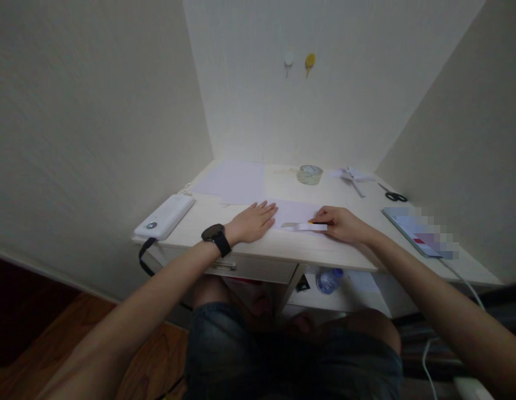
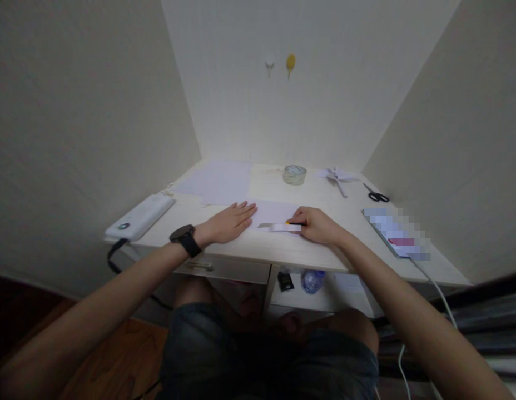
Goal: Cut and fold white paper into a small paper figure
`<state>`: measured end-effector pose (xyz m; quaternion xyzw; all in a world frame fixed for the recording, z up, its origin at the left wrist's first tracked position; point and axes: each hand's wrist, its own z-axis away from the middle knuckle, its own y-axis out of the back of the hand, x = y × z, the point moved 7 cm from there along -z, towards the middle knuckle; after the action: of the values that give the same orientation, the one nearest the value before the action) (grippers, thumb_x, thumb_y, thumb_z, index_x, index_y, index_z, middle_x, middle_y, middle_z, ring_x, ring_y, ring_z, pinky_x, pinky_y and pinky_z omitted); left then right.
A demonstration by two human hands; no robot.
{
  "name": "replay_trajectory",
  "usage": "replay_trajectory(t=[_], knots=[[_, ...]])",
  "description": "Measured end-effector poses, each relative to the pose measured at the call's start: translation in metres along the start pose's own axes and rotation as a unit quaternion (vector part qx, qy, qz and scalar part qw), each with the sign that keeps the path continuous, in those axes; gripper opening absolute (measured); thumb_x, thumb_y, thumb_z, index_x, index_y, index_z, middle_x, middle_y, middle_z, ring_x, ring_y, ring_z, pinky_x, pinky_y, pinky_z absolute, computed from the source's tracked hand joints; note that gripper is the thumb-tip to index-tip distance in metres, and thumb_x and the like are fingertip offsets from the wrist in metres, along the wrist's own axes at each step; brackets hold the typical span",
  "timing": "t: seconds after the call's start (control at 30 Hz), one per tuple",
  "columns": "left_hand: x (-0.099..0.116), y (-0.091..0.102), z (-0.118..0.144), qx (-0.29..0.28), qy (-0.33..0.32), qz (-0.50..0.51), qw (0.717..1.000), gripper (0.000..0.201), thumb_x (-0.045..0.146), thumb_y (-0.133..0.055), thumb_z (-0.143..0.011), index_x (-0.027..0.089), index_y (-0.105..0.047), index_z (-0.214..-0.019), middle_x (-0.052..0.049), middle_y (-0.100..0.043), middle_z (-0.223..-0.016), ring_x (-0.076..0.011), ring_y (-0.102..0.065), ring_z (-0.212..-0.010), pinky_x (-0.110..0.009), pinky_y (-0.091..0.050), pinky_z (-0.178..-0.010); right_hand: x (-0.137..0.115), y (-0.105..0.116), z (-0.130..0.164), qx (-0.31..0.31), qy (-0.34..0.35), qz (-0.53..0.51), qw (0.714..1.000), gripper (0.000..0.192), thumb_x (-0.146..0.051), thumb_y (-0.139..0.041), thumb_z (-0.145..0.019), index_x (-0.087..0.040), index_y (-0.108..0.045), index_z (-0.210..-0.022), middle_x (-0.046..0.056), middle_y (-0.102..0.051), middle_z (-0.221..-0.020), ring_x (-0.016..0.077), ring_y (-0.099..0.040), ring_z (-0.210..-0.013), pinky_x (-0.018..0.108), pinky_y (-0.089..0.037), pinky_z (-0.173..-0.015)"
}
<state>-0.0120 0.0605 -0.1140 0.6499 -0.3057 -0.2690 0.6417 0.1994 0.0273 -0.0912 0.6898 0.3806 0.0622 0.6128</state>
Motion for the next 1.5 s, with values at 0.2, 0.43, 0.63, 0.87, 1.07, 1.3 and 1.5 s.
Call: replay_trajectory(t=[0.2,0.43,0.63,0.87,1.07,1.3,1.5], knots=[[0.001,-0.005,0.0,0.0,0.008,-0.012,1.0,0.06,0.042,-0.012,-0.104,0.015,-0.025,-0.156,-0.008,-0.021,-0.164,-0.0245,-0.014,-0.152,-0.043,-0.012,-0.121,-0.007,-0.003,-0.003,0.015,0.0,0.018,1.0,0.032,-0.015,-0.06,-0.081,-0.022,-0.078,-0.107,0.008,-0.073,-0.096,0.0221,-0.066,-0.085,0.033,-0.052,-0.077],[-0.001,-0.005,0.0,-0.001,0.01,0.005,1.0,0.06,0.04,-0.012,-0.103,0.015,-0.023,-0.157,-0.007,-0.021,-0.164,-0.0235,-0.015,-0.152,-0.043,-0.011,-0.121,-0.02,0.005,-0.003,0.007,0.023,0.025,0.999,0.033,-0.015,-0.058,-0.08,-0.022,-0.078,-0.106,0.009,-0.072,-0.096,0.0224,-0.066,-0.085,0.034,-0.05,-0.078],[0.0,-0.005,0.0,0.006,0.008,0.006,1.0,0.059,0.038,-0.014,-0.103,0.015,-0.023,-0.156,-0.007,-0.021,-0.164,-0.024,-0.016,-0.151,-0.043,-0.012,-0.121,-0.02,-0.001,-0.005,0.027,0.021,0.024,0.999,0.033,-0.016,-0.059,-0.081,-0.023,-0.078,-0.107,0.009,-0.072,-0.097,0.0224,-0.066,-0.086,0.035,-0.051,-0.079],[0.002,-0.005,0.001,0.0,0.01,-0.006,1.0,0.061,0.038,-0.012,-0.102,0.01,-0.024,-0.156,-0.01,-0.021,-0.163,-0.0256,-0.017,-0.151,-0.045,-0.013,-0.121,-0.031,-0.007,-0.009,0.021,0.034,0.014,0.999,0.029,-0.028,-0.065,-0.083,-0.022,-0.077,-0.109,0.01,-0.072,-0.097,0.0225,-0.065,-0.086,0.034,-0.051,-0.076],[-0.002,-0.003,-0.001,0.012,0.008,-0.005,1.0,0.061,0.039,-0.012,-0.103,0.008,-0.026,-0.155,-0.013,-0.023,-0.162,-0.0223,-0.018,-0.151,-0.038,-0.013,-0.121,-0.03,-0.005,-0.005,-0.008,0.03,-0.029,0.999,0.027,-0.027,-0.065,-0.084,-0.022,-0.077,-0.108,0.008,-0.073,-0.099,0.0214,-0.067,-0.088,0.033,-0.051,-0.08],[-0.005,0.0,0.002,0.014,0.004,-0.017,1.0,0.062,0.044,-0.011,-0.104,0.014,-0.028,-0.155,-0.01,-0.023,-0.163,-0.0276,-0.019,-0.15,-0.043,-0.014,-0.12,-0.027,-0.006,-0.003,-0.011,0.028,-0.054,0.998,0.027,-0.035,-0.066,-0.085,-0.024,-0.077,-0.107,0.007,-0.074,-0.098,0.021,-0.067,-0.088,0.033,-0.052,-0.079],[-0.007,-0.004,0.002,0.013,0.021,-0.008,1.0,0.06,0.044,-0.011,-0.103,0.019,-0.026,-0.156,-0.007,-0.022,-0.163,-0.0272,-0.017,-0.151,-0.046,-0.012,-0.12,-0.031,-0.004,-0.006,-0.021,0.036,-0.074,0.996,0.027,-0.034,-0.067,-0.083,-0.024,-0.078,-0.106,0.007,-0.072,-0.097,0.02,-0.066,-0.086,0.032,-0.052,-0.078]])
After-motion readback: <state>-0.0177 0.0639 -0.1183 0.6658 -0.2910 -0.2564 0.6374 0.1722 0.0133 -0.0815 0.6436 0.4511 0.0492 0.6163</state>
